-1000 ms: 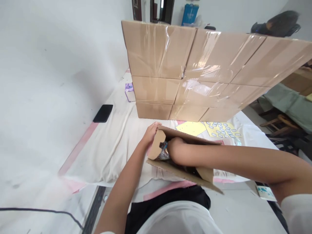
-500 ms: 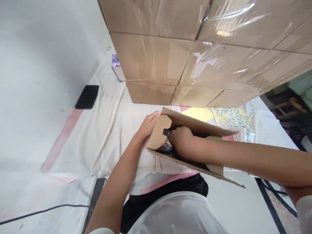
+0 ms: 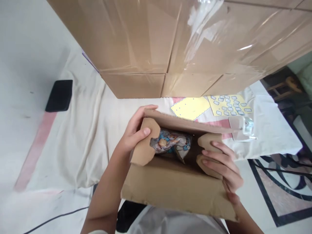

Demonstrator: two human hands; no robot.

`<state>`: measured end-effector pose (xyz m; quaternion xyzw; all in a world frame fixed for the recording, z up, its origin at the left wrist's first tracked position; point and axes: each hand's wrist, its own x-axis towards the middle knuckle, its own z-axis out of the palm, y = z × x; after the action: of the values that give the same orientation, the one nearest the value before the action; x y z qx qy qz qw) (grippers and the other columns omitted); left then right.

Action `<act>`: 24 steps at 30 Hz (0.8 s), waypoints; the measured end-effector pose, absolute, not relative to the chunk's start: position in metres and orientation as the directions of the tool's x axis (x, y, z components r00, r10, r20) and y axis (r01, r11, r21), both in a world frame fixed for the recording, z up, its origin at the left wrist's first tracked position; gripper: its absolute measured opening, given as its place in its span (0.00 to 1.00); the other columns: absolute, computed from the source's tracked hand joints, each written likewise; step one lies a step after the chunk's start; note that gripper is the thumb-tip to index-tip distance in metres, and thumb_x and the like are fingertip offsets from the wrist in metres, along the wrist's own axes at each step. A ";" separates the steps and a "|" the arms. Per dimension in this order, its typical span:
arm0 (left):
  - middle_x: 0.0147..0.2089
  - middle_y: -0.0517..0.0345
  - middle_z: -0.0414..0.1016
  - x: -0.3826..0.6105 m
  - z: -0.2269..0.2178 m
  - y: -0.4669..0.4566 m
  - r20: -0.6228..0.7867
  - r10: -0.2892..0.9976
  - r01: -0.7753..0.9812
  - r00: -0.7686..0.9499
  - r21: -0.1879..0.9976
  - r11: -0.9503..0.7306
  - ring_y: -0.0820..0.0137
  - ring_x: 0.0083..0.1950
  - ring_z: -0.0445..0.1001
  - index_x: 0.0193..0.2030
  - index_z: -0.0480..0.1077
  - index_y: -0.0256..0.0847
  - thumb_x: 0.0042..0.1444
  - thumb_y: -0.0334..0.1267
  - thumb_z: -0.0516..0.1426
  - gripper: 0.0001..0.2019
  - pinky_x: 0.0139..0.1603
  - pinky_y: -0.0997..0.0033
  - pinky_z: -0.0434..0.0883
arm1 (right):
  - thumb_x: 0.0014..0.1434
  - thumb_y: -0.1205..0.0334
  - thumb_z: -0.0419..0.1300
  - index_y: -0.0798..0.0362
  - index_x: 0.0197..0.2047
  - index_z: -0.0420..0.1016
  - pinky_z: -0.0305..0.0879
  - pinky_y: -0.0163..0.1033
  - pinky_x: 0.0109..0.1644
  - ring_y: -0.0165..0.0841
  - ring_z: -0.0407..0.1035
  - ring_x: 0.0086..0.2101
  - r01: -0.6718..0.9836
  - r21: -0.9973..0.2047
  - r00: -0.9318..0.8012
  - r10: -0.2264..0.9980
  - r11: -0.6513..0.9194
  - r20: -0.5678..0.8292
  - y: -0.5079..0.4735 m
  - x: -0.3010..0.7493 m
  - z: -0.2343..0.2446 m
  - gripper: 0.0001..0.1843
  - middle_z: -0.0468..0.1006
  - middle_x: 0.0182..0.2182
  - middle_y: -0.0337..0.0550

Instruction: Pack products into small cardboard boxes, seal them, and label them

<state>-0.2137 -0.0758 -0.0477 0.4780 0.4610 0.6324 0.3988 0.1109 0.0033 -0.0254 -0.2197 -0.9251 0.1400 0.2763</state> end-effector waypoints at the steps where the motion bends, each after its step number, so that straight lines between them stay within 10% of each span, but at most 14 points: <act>1: 0.54 0.51 0.76 -0.212 -0.046 -0.077 0.268 0.932 -0.055 -0.244 0.956 -0.289 0.56 0.53 0.74 0.64 0.67 0.48 0.56 0.54 0.62 0.30 0.53 0.59 0.72 | 0.66 0.36 0.42 0.46 0.31 0.80 0.69 0.67 0.55 0.55 0.75 0.47 0.330 -0.395 -0.726 0.498 0.857 0.474 0.001 0.104 -0.039 0.33 0.80 0.32 0.51; 8: 0.54 0.52 0.78 -0.211 -0.039 -0.074 0.351 0.891 0.095 -0.287 0.936 -0.338 0.57 0.55 0.75 0.43 0.78 0.46 0.62 0.38 0.59 0.06 0.57 0.55 0.69 | 0.58 0.32 0.51 0.45 0.37 0.75 0.63 0.68 0.56 0.58 0.71 0.50 0.525 -0.513 -0.556 0.730 0.680 0.398 -0.002 0.088 -0.078 0.26 0.77 0.38 0.53; 14: 0.62 0.50 0.77 -0.219 -0.038 -0.077 0.356 0.892 0.104 -0.278 0.935 -0.340 0.53 0.58 0.73 0.42 0.81 0.46 0.63 0.50 0.56 0.15 0.61 0.51 0.67 | 0.60 0.34 0.44 0.44 0.52 0.60 0.68 0.62 0.50 0.51 0.72 0.43 0.330 -0.515 -0.320 0.607 0.791 0.728 -0.006 0.064 -0.077 0.27 0.71 0.41 0.49; 24: 0.65 0.50 0.74 -0.220 -0.049 -0.080 0.390 0.879 0.077 -0.275 0.920 -0.384 0.52 0.58 0.74 0.47 0.81 0.46 0.60 0.52 0.55 0.18 0.60 0.52 0.70 | 0.65 0.53 0.54 0.41 0.63 0.57 0.68 0.57 0.60 0.46 0.65 0.60 0.058 -0.860 -0.237 0.844 0.507 0.481 -0.020 0.055 -0.049 0.24 0.66 0.57 0.51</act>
<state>-0.2196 -0.0795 -0.0494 0.5175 0.4616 0.6514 0.3080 0.0553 -0.0203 -0.0493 -0.3261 -0.6916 0.3745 0.5244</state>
